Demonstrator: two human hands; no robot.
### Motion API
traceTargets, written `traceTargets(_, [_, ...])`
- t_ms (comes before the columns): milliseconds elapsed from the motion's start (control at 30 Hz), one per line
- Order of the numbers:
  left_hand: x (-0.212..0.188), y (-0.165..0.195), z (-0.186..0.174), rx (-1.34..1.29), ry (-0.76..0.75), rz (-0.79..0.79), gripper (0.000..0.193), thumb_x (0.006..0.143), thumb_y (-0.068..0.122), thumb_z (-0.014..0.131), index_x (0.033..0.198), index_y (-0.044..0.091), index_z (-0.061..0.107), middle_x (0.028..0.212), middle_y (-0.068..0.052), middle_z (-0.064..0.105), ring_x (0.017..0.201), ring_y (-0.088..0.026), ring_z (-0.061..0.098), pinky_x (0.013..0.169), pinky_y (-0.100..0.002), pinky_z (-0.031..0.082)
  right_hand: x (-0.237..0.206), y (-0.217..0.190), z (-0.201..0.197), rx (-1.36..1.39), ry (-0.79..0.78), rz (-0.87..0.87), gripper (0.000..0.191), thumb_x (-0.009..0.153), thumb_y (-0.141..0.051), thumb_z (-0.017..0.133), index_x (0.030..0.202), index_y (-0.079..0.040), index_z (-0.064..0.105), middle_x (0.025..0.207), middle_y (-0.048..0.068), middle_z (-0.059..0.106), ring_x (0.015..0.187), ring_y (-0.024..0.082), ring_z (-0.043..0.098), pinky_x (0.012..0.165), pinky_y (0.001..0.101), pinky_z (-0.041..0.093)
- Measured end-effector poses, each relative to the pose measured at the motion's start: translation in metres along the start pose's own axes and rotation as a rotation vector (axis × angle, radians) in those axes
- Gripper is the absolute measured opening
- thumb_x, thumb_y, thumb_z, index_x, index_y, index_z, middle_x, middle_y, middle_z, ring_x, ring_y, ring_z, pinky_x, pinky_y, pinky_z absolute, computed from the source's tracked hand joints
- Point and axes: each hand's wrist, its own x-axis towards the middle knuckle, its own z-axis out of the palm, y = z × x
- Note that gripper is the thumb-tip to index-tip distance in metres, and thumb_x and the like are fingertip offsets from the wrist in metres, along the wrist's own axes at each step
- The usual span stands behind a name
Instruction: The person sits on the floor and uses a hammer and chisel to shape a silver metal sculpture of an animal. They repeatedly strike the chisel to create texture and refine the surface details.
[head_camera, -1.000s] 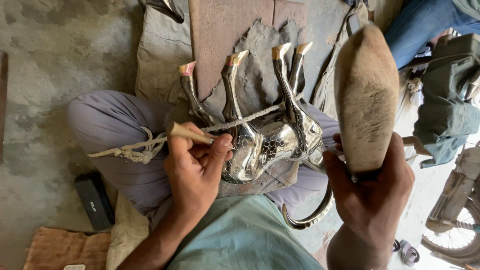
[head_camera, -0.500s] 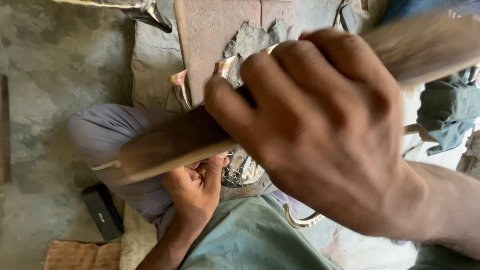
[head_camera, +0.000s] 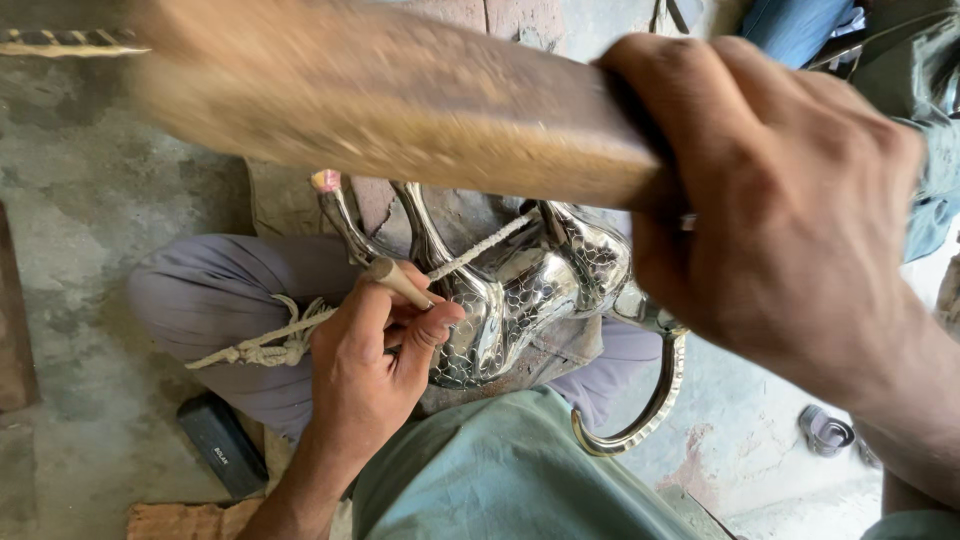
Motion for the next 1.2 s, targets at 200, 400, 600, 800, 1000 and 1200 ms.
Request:
traceTargets(200, [0.000,0.004,0.006,-0.001,0.034,-0.053,0.026,0.099,0.020,0.073,0.105,0.000,0.058,0.085,-0.003,0.069,0.071,-0.006,0.072,0.057,-0.021,0.057,-0.043,0.029,0.027,0.303,-0.031,0.034,0.046,0.090,-0.009,0.073,0.133,-0.001,0.057,0.105,0.018,0.071,0.084,0.026,0.071,0.066,0.0384,0.059])
traceTargets(400, [0.010,0.009,0.003,0.171,-0.062,0.036,0.027,0.097,0.026,0.074,0.105,0.003,0.063,0.083,-0.004,0.071,0.069,-0.009,0.071,0.054,-0.027,0.056,-0.055,0.026,0.029,0.146,-0.049,0.025,0.041,0.083,-0.007,0.067,0.125,-0.008,0.064,0.099,0.011,0.075,0.078,0.025,0.073,0.063,0.0421,0.058])
traceTargets(600, [0.032,0.018,0.002,0.269,-0.256,0.267,0.035,0.093,0.026,0.074,0.115,0.002,0.062,0.087,-0.010,0.070,0.073,-0.024,0.072,0.061,-0.038,0.055,-0.096,0.032,0.038,0.083,-0.310,0.204,0.039,0.087,-0.009,0.069,0.126,-0.009,0.066,0.097,0.012,0.077,0.062,0.021,0.069,0.049,0.0325,0.054])
traceTargets(800, [0.051,0.029,0.004,0.341,-0.525,0.255,0.033,0.087,0.020,0.075,0.114,0.004,0.065,0.086,-0.013,0.072,0.076,-0.030,0.074,0.059,-0.042,0.056,-0.156,0.001,0.053,0.246,-0.611,0.630,0.056,0.086,-0.012,0.074,0.140,-0.013,0.059,0.091,0.005,0.077,0.065,0.020,0.068,0.056,0.0366,0.061])
traceTargets(1000, [0.062,0.030,0.010,0.401,-0.774,0.280,0.027,0.090,0.011,0.072,0.117,0.012,0.070,0.077,-0.008,0.073,0.070,-0.020,0.076,0.059,-0.034,0.062,-0.196,-0.062,0.059,0.548,-0.420,0.898,0.063,0.079,-0.012,0.082,0.138,-0.007,0.060,0.088,0.014,0.076,0.078,0.026,0.073,0.071,0.0412,0.059])
traceTargets(1200, [0.064,0.035,0.012,0.494,-0.901,0.249,0.028,0.094,0.004,0.060,0.116,0.017,0.071,0.084,-0.002,0.076,0.074,-0.019,0.078,0.058,-0.033,0.062,-0.242,-0.097,0.076,0.637,-0.355,1.008,0.067,0.072,-0.007,0.085,0.132,-0.002,0.057,0.087,0.016,0.074,0.073,0.021,0.068,0.063,0.0366,0.055])
